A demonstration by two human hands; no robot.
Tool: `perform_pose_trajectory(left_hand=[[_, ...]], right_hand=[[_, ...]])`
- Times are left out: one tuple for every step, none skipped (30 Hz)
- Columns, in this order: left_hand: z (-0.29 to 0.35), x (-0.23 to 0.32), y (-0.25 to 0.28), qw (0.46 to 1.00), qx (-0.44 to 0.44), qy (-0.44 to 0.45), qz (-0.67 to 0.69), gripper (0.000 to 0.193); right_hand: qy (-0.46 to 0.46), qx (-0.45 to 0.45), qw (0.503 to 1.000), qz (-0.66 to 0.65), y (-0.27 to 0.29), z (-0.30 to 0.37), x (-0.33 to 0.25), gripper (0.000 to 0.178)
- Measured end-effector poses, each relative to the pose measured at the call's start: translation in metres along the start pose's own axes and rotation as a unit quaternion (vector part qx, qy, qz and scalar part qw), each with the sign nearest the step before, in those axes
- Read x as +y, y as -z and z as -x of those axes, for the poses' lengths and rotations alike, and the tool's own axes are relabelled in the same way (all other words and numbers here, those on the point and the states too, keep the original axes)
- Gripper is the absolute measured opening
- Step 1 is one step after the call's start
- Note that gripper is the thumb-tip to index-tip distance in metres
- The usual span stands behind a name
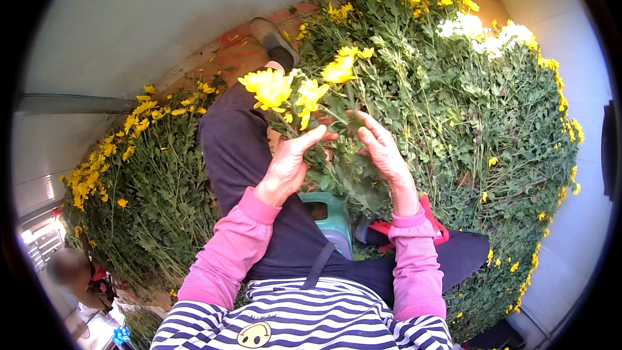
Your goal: The person gathers yellow chrysanthemum flowers from a large pile on the floor, arranges them into a bunch, and secures the stems with a red rubber band. The person repeats this process to create multiple bouquets.
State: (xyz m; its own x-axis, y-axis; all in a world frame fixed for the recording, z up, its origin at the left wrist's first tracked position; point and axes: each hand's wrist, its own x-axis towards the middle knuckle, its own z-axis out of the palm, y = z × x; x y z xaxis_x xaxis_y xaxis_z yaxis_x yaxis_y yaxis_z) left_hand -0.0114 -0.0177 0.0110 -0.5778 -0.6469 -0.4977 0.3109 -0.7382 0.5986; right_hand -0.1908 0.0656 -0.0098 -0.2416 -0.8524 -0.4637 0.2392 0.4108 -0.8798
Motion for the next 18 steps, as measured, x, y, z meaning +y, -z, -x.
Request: perform_pose_trajectory(left_hand=[[-0.001,0.000,0.002,1.000,-0.014,0.007,0.007,0.036],[0.000,0.002,0.003,0.999,-0.015,0.014,0.029,0.035],[0.001,0.001,0.004,1.000,-0.017,0.009,0.015,0.035],[0.001,-0.002,0.007,1.000,-0.020,0.003,0.002,0.035],[0.001,-0.004,0.009,1.000,-0.023,-0.002,-0.012,0.035],[0.003,-0.005,0.010,0.999,-0.025,-0.034,-0.009,0.036],[0.004,-0.006,0.008,0.999,-0.020,-0.042,-0.018,0.035],[0.005,-0.006,0.005,0.998,-0.016,-0.051,-0.027,0.034],[0.006,-0.006,0.003,0.997,-0.012,-0.059,-0.038,0.033],[0.008,-0.010,0.005,0.998,-0.005,-0.048,-0.037,0.028],[0.008,-0.011,0.007,0.998,-0.002,-0.055,-0.032,0.026],[0.011,-0.013,0.014,0.998,0.002,-0.053,-0.027,0.025],[0.015,-0.013,0.021,0.998,0.006,-0.051,-0.023,0.024],[0.023,-0.010,0.032,0.999,0.008,-0.043,-0.020,0.026],[0.042,0.007,0.022,1.000,0.010,-0.022,0.003,0.023],[0.052,0.007,0.025,0.997,-0.047,-0.049,0.024,0.018],[0.058,0.006,0.030,0.990,-0.107,-0.073,0.047,0.013],[0.068,0.006,0.032,0.980,-0.171,-0.089,0.039,0.014]], right_hand=[[-0.019,0.007,1.000,-0.014,-0.006,0.003,-0.004,0.040],[0.039,-0.037,0.998,0.041,-0.009,0.002,-0.002,0.037],[0.104,-0.026,0.988,0.113,-0.012,0.004,0.005,0.037],[0.168,-0.007,0.968,0.185,-0.016,0.003,0.011,0.037],[0.216,0.009,0.943,0.252,-0.021,0.005,0.014,0.038],[0.239,-0.004,0.940,0.241,-0.034,0.013,0.004,0.037],[0.246,0.012,0.930,0.273,-0.043,0.019,0.005,0.040],[0.253,0.020,0.920,0.299,-0.049,0.024,0.004,0.042],[0.260,0.029,0.909,0.324,-0.055,0.029,0.005,0.045],[0.278,0.032,0.895,0.348,-0.061,0.031,0.008,0.051],[0.280,0.039,0.896,0.342,-0.067,0.034,0.013,0.057],[0.276,0.016,0.912,0.304,-0.071,0.041,0.011,0.058],[0.272,-0.007,0.925,0.265,-0.073,0.047,0.008,0.060],[0.178,-0.066,0.951,0.242,-0.066,0.047,0.008,0.062],[0.062,-0.093,0.990,0.087,-0.054,0.051,-0.001,0.056],[0.006,-0.099,0.995,0.018,-0.022,0.043,0.021,0.052],[-0.049,-0.098,0.992,-0.054,0.016,0.031,0.064,0.049],[-0.049,-0.040,0.993,0.097,0.056,0.025,0.124,0.047]])
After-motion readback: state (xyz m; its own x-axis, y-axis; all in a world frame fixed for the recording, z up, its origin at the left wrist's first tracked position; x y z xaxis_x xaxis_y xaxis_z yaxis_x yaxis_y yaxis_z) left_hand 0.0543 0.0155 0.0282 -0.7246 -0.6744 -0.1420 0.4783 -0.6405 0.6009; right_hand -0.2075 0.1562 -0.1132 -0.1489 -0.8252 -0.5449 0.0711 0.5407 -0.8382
